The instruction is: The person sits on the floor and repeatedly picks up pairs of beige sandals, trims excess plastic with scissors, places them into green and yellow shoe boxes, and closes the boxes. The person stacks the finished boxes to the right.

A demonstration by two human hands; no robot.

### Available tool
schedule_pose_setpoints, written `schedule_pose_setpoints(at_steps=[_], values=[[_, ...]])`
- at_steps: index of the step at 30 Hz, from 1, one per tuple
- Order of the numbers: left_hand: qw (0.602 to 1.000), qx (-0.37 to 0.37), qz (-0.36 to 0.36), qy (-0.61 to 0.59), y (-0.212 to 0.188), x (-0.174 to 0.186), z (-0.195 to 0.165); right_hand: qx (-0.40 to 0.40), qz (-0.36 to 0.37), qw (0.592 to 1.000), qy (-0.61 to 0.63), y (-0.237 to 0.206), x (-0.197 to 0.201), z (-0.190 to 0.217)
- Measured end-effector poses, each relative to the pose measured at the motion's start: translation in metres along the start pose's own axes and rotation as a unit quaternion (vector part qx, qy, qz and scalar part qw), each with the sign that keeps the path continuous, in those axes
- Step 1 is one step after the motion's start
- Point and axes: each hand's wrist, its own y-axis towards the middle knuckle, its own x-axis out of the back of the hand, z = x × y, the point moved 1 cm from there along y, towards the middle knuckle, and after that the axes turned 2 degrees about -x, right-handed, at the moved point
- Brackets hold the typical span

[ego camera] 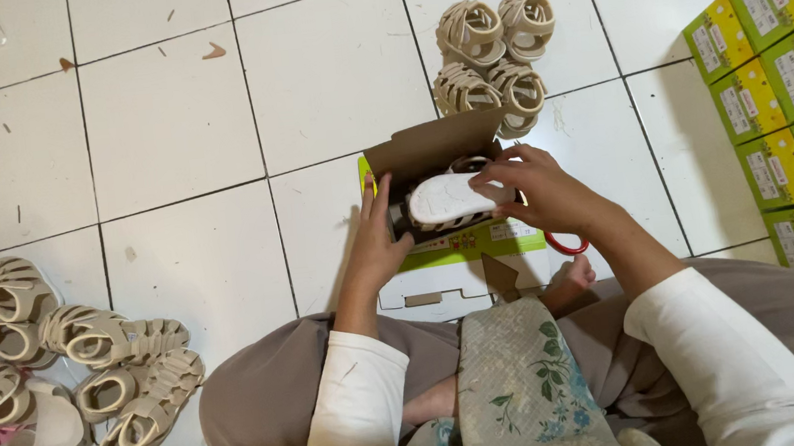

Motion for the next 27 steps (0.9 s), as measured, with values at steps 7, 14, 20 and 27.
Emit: schedule_pose_setpoints(at_steps=[7,14,20,27], values=[[0.997,0.021,-0.029,-0.068,0.005,-0.003,-0.002,0.014,0.066,0.989,-0.128,0.012,-0.001,-0.005],[0.996,-0.022,-0.080,-0.032,0.007,-0.012,-0.020,-0.017,0.016,0.987,-0.159,0.014,-0.008,-0.011],[0.995,0.072,-0.055,0.035,0.010,-0.012,-0.034,-0.059,0.012,0.975,-0.215,0.016,-0.019,-0.003],[0.969,0.127,-0.011,-0.211,-0.001,0.015,-0.014,0.037,-0.141,0.987,-0.068,0.003,-0.015,-0.019]])
